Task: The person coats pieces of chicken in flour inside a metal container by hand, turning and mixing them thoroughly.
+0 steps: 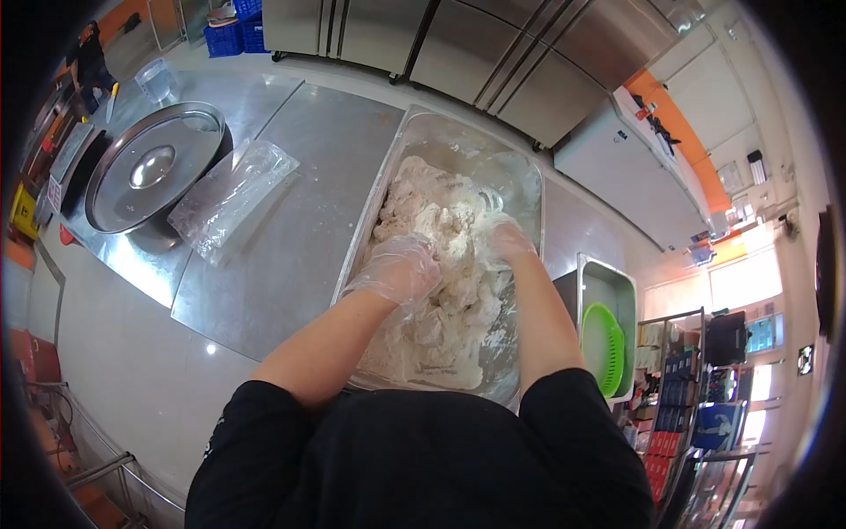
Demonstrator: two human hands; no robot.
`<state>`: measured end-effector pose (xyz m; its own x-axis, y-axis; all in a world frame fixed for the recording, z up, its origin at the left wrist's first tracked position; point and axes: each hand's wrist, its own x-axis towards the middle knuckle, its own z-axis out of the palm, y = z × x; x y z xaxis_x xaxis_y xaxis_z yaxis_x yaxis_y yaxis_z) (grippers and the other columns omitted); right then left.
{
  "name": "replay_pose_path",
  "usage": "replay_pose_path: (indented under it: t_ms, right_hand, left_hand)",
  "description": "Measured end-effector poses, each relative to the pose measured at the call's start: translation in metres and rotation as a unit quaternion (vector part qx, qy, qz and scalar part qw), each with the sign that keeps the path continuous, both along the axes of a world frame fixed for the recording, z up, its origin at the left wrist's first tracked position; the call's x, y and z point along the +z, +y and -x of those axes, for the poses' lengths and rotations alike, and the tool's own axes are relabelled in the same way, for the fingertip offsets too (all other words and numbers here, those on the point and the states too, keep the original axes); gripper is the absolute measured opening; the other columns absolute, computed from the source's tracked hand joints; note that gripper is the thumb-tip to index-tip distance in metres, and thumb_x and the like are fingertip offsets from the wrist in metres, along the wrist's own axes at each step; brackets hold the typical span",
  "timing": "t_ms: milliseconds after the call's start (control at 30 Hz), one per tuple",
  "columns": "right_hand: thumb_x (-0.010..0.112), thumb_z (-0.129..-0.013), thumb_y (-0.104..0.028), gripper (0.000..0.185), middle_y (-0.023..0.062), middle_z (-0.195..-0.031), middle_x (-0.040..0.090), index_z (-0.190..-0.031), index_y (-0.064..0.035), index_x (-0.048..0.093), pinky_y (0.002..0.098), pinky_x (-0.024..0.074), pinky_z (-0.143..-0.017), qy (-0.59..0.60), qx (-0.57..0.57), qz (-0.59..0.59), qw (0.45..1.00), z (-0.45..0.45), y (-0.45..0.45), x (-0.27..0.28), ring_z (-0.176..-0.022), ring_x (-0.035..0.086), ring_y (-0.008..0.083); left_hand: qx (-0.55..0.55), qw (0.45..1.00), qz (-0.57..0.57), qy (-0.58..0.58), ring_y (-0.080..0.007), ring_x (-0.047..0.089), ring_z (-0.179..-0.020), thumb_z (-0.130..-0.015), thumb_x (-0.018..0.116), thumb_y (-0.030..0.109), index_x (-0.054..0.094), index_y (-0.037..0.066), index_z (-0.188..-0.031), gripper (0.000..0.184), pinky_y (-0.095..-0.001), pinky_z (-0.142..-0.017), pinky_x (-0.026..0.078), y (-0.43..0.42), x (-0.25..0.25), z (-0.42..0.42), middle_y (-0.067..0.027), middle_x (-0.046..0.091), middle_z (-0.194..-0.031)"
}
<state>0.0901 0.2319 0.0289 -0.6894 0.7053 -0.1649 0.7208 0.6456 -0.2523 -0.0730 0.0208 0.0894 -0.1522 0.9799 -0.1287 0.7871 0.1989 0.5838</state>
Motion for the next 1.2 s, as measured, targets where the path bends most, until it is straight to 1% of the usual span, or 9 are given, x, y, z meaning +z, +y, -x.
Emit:
replay_pose_path:
  t_ms: [67, 167, 267, 367, 567, 800, 1000, 1100, 1200]
  right_hand:
    - [0.043, -0.079, -0.014, 0.029, 0.0135, -0.098, 0.058, -0.104, -0.0081, 0.056, 0.0309, 0.0408, -0.082, 0.078, 0.005, -0.085, 0.993, -0.006, -0.009, 0.013, -0.093, 0.054, 0.0244]
    - [0.049, -0.075, -0.012, 0.024, 0.0106, -0.102, 0.057, -0.095, -0.0093, 0.062, 0.0280, 0.0404, -0.082, -0.116, 0.198, 0.001, 0.973, 0.007, -0.012, 0.062, -0.089, 0.055, 0.0217]
    - [0.051, -0.075, -0.015, 0.021, 0.0096, -0.091, 0.061, -0.091, -0.0090, 0.063, 0.0281, 0.0435, -0.075, -0.249, 0.150, -0.130, 0.948, 0.026, -0.035, 0.080, -0.081, 0.057, 0.0197]
    - [0.052, -0.076, -0.018, 0.021, 0.0093, -0.083, 0.063, -0.089, -0.0062, 0.064, 0.0282, 0.0447, -0.069, -0.136, 0.148, -0.144, 0.969, 0.027, -0.029, 0.065, -0.074, 0.058, 0.0180]
    - [0.058, -0.073, -0.013, 0.017, 0.0078, -0.080, 0.064, -0.083, -0.0006, 0.064, 0.0286, 0.0461, -0.060, 0.127, -0.022, 0.295, 0.947, 0.029, -0.048, 0.093, -0.069, 0.057, 0.0127]
    - [0.057, -0.074, -0.008, 0.020, 0.0031, -0.080, 0.060, -0.093, -0.0024, 0.062, 0.0244, 0.0443, -0.059, 0.210, -0.065, 0.405, 0.887, 0.035, -0.082, 0.104, -0.070, 0.054, 0.0096]
    - [0.053, -0.076, -0.006, 0.022, 0.0029, -0.085, 0.058, -0.097, -0.0030, 0.059, 0.0233, 0.0443, -0.061, 0.200, -0.120, 0.415, 0.879, 0.015, -0.075, 0.074, -0.071, 0.053, 0.0090]
    - [0.056, -0.074, -0.004, 0.021, 0.0030, -0.091, 0.058, -0.094, -0.0021, 0.060, 0.0220, 0.0443, -0.064, 0.199, -0.109, 0.372, 0.900, 0.007, -0.072, 0.058, -0.075, 0.054, 0.0093]
    - [0.058, -0.074, -0.007, 0.021, 0.0038, -0.091, 0.059, -0.094, -0.0009, 0.060, 0.0226, 0.0447, -0.065, 0.258, -0.008, 0.376, 0.890, 0.007, -0.079, 0.063, -0.076, 0.054, 0.0102]
  left_hand:
    - [-0.003, 1.000, -0.005, -0.010, -0.0325, 0.051, -0.095, -0.078, 0.046, 0.036, 0.055, 0.000, -0.099, 0.043, -0.0377, -0.083, 0.038, -0.001, -0.003, 0.001, -0.0187, 0.054, -0.101]
    - [-0.005, 1.000, -0.005, -0.020, -0.0325, 0.051, -0.095, -0.077, 0.047, 0.034, 0.055, 0.000, -0.098, 0.041, -0.0381, -0.083, 0.038, -0.003, 0.004, -0.003, -0.0193, 0.054, -0.101]
    - [-0.011, 1.000, 0.001, -0.003, -0.0324, 0.051, -0.095, -0.077, 0.048, 0.033, 0.055, 0.000, -0.098, 0.040, -0.0382, -0.083, 0.038, -0.005, 0.006, -0.006, -0.0191, 0.054, -0.101]
    - [-0.015, 1.000, 0.016, -0.003, -0.0325, 0.050, -0.096, -0.077, 0.048, 0.032, 0.055, 0.000, -0.098, 0.040, -0.0377, -0.084, 0.038, -0.002, 0.003, -0.004, -0.0191, 0.054, -0.101]
    - [0.090, 0.985, 0.045, -0.141, -0.0303, 0.047, -0.104, -0.076, 0.054, 0.037, 0.047, 0.001, -0.111, 0.051, -0.0341, -0.088, 0.037, -0.001, 0.028, -0.002, -0.0197, 0.049, -0.110]
    - [0.066, 0.871, -0.203, -0.442, -0.0248, 0.038, -0.116, -0.069, 0.066, 0.028, 0.025, 0.007, -0.130, 0.076, -0.0274, -0.095, 0.031, 0.007, -0.017, -0.002, -0.0142, 0.041, -0.124]
    - [-0.088, 0.989, 0.067, -0.102, -0.0274, 0.039, -0.114, -0.077, 0.056, 0.031, 0.030, 0.009, -0.128, 0.061, -0.0312, -0.097, 0.030, 0.004, 0.027, 0.006, -0.0126, 0.039, -0.126]
    - [-0.124, 0.991, 0.028, -0.043, -0.0269, 0.041, -0.112, -0.082, 0.049, 0.029, 0.033, 0.009, -0.126, 0.051, -0.0326, -0.095, 0.032, 0.008, 0.005, 0.008, -0.0118, 0.039, -0.126]
    - [-0.186, 0.917, -0.048, 0.349, -0.0239, 0.043, -0.111, -0.083, 0.045, 0.022, 0.035, 0.011, -0.125, 0.045, -0.0306, -0.093, 0.035, 0.004, 0.000, 0.002, -0.0106, 0.041, -0.125]
